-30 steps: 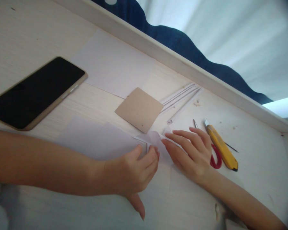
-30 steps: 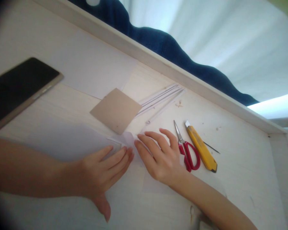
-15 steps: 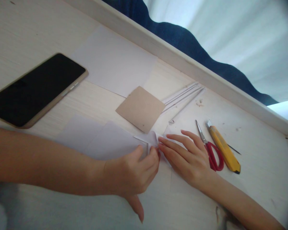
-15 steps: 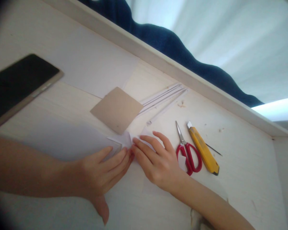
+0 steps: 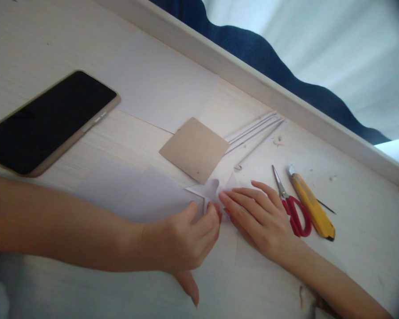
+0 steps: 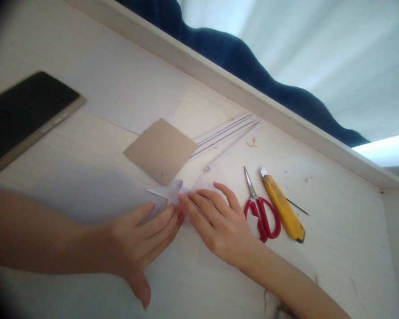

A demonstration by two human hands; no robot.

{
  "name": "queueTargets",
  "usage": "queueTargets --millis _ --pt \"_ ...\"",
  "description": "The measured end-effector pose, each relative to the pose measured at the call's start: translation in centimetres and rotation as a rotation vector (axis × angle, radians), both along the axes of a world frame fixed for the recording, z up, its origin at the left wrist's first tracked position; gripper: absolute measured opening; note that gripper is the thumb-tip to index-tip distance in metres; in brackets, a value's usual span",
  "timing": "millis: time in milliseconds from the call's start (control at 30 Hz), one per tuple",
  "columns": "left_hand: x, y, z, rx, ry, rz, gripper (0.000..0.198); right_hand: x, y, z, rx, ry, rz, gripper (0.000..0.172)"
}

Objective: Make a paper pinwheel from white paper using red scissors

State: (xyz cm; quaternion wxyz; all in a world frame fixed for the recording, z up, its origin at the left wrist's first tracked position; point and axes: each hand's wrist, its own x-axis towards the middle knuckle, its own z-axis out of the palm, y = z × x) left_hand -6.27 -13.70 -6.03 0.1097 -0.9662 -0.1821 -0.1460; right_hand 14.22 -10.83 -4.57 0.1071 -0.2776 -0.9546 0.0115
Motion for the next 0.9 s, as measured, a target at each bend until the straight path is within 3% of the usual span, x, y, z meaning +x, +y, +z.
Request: queueTargets --millis 100,600,900 --pt "0.0 0.0 0.1 -0.013 0.024 0.006 0.091 -0.1 0.4 -0.1 0.014 0.042 -0.037 0.040" --pt "0.2 -0.6 -0.1 -0.050 -0.003 0.066 0.095 -1.5 1.4 1.0 0.135 0.135 -0.164 0.018" --pt "0.2 -0.5 -0.1 -0.033 0.000 0.071 0.098 -1.0 0.6 1.0 0.107 0.027 -0.003 0.016"
